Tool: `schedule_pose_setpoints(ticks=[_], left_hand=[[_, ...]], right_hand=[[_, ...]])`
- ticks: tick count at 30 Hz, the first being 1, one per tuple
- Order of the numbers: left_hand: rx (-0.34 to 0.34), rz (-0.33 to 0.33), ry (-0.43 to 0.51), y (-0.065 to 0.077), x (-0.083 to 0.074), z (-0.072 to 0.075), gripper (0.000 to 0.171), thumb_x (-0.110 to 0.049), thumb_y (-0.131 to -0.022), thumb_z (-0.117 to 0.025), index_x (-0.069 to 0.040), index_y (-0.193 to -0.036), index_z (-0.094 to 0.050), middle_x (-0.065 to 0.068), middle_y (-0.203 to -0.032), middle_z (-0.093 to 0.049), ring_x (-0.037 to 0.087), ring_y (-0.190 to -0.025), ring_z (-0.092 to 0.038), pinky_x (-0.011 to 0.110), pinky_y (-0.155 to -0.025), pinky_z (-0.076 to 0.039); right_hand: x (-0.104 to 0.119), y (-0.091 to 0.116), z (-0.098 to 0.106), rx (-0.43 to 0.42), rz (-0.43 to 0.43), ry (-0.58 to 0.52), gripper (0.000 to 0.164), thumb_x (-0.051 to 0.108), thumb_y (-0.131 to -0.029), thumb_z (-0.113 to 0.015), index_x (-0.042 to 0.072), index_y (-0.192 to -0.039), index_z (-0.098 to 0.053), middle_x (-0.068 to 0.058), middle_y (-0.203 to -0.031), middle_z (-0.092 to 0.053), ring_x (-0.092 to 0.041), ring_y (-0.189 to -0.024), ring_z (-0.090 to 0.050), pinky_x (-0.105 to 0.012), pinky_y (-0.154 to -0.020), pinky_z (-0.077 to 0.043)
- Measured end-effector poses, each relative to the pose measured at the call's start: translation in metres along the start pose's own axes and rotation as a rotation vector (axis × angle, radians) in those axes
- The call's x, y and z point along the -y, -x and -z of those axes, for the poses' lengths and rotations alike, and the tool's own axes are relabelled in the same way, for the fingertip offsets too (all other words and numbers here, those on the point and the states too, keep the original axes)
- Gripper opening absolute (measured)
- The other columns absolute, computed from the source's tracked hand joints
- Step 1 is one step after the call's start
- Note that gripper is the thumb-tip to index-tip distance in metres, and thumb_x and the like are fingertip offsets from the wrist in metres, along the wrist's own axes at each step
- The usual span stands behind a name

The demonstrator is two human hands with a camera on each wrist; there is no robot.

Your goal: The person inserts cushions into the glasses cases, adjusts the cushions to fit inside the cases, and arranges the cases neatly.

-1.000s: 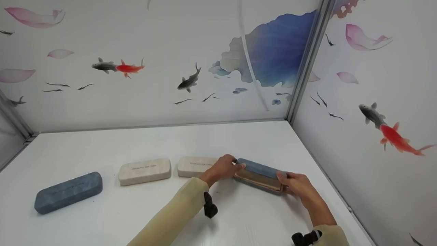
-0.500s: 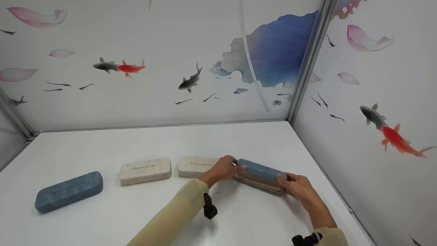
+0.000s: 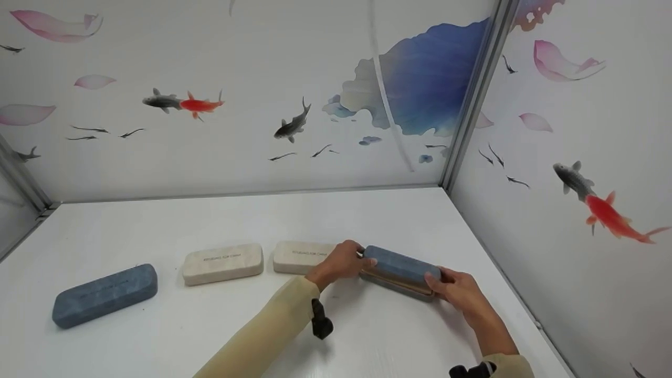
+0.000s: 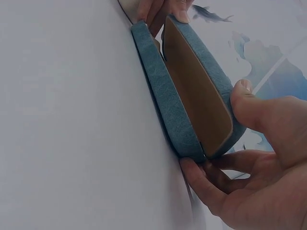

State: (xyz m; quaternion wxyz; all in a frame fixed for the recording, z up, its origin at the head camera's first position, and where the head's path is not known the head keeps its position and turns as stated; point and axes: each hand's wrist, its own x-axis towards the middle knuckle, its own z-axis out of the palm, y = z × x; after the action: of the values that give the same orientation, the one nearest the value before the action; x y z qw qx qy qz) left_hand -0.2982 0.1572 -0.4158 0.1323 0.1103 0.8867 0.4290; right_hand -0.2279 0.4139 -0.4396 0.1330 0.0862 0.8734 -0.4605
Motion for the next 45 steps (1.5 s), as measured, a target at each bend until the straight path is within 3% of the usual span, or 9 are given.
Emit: schedule_pose_setpoints(ticks=[8,11,16,32,39,45], left_hand=[[-0.014,-0.036,-0.028,0.0029,0.0016,0.0017,0.032,-0.018,-0.089,-0.077,0.003,-0.110,-0.066,0.007,-0.094,-0.065,0.013,-0.078,-0.048,0.026,-0.073,-0.045],[-0.020,-0.034,-0.031,0.0028,0.0016,0.0008,0.031,-0.015,-0.087,-0.078,0.002,-0.110,-0.066,0.006,-0.093,-0.065,0.013,-0.077,-0.047,0.026,-0.072,-0.045],[-0.030,-0.031,-0.044,0.0001,0.0022,-0.0018,0.033,-0.013,-0.086,-0.079,0.002,-0.111,-0.066,0.007,-0.095,-0.066,0.013,-0.077,-0.047,0.026,-0.075,-0.048],[-0.046,-0.032,-0.047,-0.0001,0.0041,-0.0035,0.032,-0.012,-0.084,-0.081,0.003,-0.107,-0.066,0.006,-0.093,-0.065,0.012,-0.077,-0.048,0.026,-0.076,-0.049],[-0.050,-0.050,-0.062,0.0023,0.0047,-0.0038,0.031,-0.014,-0.084,-0.081,0.001,-0.105,-0.062,0.009,-0.097,-0.065,0.012,-0.080,-0.049,0.027,-0.078,-0.050],[-0.065,-0.049,-0.080,0.0035,0.0051,-0.0050,0.034,-0.014,-0.084,-0.082,0.000,-0.108,-0.063,0.010,-0.100,-0.066,0.013,-0.084,-0.054,0.028,-0.081,-0.051]], right_hand=[[-0.0055,0.0028,-0.0020,0.000,0.056,0.006,0.089,0.048,-0.099,-0.059,-0.011,-0.154,-0.020,-0.034,-0.157,-0.029,-0.041,-0.142,-0.039,-0.031,-0.104,-0.049],[-0.0063,0.0034,-0.0026,-0.022,0.069,0.044,0.089,0.046,-0.098,-0.061,-0.012,-0.153,-0.022,-0.034,-0.156,-0.030,-0.045,-0.144,-0.036,-0.034,-0.105,-0.048],[-0.0074,0.0020,-0.0030,-0.039,0.084,0.084,0.087,0.043,-0.098,-0.062,-0.013,-0.152,-0.023,-0.035,-0.156,-0.029,-0.049,-0.145,-0.031,-0.048,-0.112,-0.043],[-0.0082,0.0002,-0.0046,-0.066,0.081,0.109,0.090,0.042,-0.095,-0.067,-0.014,-0.151,-0.024,-0.036,-0.153,-0.035,-0.049,-0.142,-0.037,-0.053,-0.112,-0.041],[-0.0084,0.0012,-0.0057,-0.076,0.097,0.118,0.089,0.039,-0.093,-0.070,-0.012,-0.152,-0.027,-0.036,-0.152,-0.037,-0.046,-0.140,-0.040,-0.038,-0.105,-0.049],[-0.0082,0.0007,-0.0068,-0.082,0.099,0.117,0.091,0.040,-0.092,-0.072,-0.013,-0.151,-0.027,-0.036,-0.152,-0.037,-0.047,-0.139,-0.041,-0.047,-0.109,-0.046]])
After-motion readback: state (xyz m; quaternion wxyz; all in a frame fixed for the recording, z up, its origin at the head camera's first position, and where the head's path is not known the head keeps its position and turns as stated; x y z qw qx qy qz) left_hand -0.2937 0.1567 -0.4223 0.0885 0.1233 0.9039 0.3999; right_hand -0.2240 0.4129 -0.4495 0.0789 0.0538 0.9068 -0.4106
